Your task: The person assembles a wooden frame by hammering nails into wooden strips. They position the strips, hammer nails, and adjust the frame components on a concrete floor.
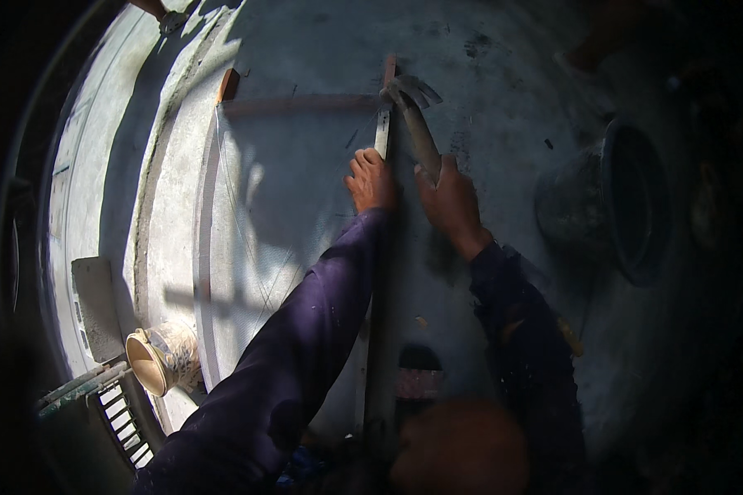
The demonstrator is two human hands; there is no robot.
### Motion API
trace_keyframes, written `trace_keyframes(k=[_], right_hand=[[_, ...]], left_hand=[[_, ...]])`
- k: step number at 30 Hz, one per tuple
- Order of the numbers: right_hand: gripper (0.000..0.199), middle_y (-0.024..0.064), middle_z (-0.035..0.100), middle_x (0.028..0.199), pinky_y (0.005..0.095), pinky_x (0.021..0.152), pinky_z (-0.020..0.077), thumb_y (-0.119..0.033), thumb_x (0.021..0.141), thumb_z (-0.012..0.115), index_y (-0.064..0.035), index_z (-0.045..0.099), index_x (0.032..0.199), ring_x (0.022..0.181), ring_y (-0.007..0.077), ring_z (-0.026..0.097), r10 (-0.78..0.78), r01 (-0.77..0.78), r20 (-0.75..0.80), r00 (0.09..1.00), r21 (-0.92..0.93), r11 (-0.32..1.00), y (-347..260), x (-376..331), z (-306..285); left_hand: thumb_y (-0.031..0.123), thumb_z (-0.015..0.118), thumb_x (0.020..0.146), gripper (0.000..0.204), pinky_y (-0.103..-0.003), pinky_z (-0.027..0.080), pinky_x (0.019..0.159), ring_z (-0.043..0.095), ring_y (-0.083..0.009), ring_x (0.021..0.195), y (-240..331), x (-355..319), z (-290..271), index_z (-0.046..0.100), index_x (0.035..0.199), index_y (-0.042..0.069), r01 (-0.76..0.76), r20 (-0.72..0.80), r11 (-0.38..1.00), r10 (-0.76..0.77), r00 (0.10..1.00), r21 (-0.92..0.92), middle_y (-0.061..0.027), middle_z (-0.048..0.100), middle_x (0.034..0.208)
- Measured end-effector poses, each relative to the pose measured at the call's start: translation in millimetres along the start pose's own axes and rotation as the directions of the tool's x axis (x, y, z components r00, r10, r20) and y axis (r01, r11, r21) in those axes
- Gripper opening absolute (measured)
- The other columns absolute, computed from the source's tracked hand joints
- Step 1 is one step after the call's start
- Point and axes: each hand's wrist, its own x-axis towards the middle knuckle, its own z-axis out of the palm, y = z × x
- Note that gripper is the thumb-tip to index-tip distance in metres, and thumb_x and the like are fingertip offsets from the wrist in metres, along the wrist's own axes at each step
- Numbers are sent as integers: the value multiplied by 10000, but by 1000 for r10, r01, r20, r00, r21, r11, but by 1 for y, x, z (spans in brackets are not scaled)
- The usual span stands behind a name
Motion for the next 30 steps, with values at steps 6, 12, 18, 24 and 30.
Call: trace_keyframes(k=[6, 12, 18, 24, 30], right_hand=[[356, 166, 674, 806, 406, 650, 547, -291, 993, 650, 27, 551, 1118, 743, 280, 692, -414, 539, -476, 776, 159, 827, 13, 2, -3], [318, 289, 685, 834, 546, 660, 535, -277, 976, 656, 3, 509, 1015, 773, 498, 677, -161, 165, 41, 986, -150, 975, 28, 13, 18], [378, 290, 694, 873, 546, 676, 547, -318, 975, 654, 27, 537, 1078, 827, 483, 698, -246, 309, -288, 926, 199, 930, 17, -1, 10], [393, 309, 688, 880, 564, 735, 546, -320, 982, 633, 42, 525, 1090, 852, 502, 689, -73, 80, 88, 993, -76, 994, 0, 17, 2], [406, 334, 687, 935, 549, 774, 550, -319, 981, 631, 61, 567, 1109, 903, 522, 677, -29, 38, 63, 998, -137, 990, -5, 17, -3]], left_hand=[[142, 626, 884, 282, -430, 466, 880, 554, -237, 1090, 1, -1, 5, 499, 1115, 42, 10, -56, 1000, -8, 998, 29, -76, 520, 1114], [142, 625, 880, 273, -437, 458, 876, 554, -251, 1093, -1, 1, 9, 494, 1104, 55, 9, -52, 1000, -10, 999, -27, -87, 523, 1124], [153, 626, 884, 277, -448, 449, 884, 543, -252, 1109, -1, -1, 6, 491, 1105, 57, 4, -42, 1000, -3, 999, 29, -87, 516, 1120], [154, 629, 881, 289, -449, 451, 881, 542, -250, 1118, -1, 0, 8, 487, 1112, 56, 15, -29, 1000, -15, 999, -24, -87, 513, 1127], [148, 641, 871, 308, -465, 445, 886, 542, -263, 1115, -1, -1, 14, 488, 1121, 52, -4, -114, 1000, 4, 993, 7, -95, 515, 1132]])
